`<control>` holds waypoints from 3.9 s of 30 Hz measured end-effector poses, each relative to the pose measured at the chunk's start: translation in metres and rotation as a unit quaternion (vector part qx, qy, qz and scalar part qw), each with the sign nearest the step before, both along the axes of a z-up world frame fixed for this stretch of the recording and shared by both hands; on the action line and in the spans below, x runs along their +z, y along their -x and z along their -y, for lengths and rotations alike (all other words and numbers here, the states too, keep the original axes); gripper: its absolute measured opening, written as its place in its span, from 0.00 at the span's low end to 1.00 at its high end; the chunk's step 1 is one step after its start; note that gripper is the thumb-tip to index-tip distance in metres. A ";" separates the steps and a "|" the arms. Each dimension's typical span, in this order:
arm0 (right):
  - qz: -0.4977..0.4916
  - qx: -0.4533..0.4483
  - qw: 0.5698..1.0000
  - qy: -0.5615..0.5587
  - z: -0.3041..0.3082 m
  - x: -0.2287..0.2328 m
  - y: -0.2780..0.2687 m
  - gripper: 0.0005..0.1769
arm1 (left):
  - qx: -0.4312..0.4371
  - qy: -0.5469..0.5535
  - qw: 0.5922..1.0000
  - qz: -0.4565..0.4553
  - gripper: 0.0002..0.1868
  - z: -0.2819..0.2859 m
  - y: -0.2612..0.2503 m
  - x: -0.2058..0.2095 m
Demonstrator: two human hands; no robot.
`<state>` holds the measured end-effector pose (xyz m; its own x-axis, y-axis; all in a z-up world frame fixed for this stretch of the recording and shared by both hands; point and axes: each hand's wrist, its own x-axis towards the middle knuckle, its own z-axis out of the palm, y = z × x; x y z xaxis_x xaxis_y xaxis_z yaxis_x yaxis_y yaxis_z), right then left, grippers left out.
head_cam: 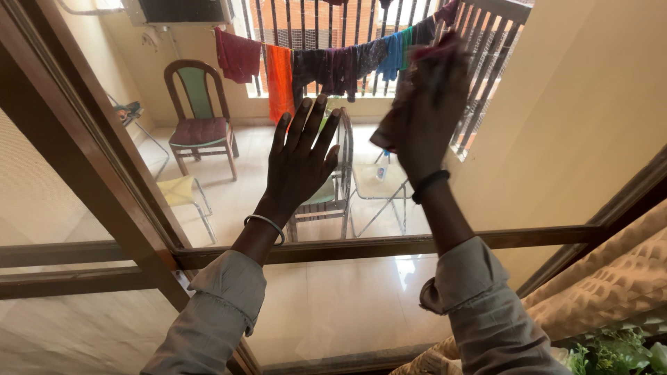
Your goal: The person sprays a cleaning solution onto a glass window pane and wipes it with a cloth. They use circular and vertical motions to clean the surface, covering the area systematically.
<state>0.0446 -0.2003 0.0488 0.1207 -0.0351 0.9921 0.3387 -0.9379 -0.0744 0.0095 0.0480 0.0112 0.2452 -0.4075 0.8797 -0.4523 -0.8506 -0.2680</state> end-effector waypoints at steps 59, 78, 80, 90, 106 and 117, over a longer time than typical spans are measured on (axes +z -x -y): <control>-0.010 0.007 0.993 0.120 -0.047 -0.009 0.009 0.24 | 0.056 -0.005 0.998 0.014 0.36 -0.045 0.005 0.033; 0.005 0.017 0.990 0.138 -0.072 -0.005 0.010 0.26 | 0.066 -0.008 0.998 0.013 0.35 -0.044 0.003 0.032; 0.017 0.004 0.992 0.124 -0.081 0.010 0.007 0.25 | 0.069 -0.008 0.997 0.018 0.34 -0.044 0.003 0.031; 0.025 0.021 0.964 0.265 -0.074 0.006 0.003 0.32 | 0.057 0.006 0.998 0.006 0.35 -0.045 0.001 0.029; 0.001 -0.001 0.995 0.103 -0.057 0.065 0.005 0.18 | 0.061 0.011 0.998 0.008 0.34 -0.042 0.001 0.029; -0.008 -0.033 0.983 0.183 -0.033 0.027 0.009 0.25 | 0.058 0.012 0.998 0.015 0.34 -0.043 -0.003 0.026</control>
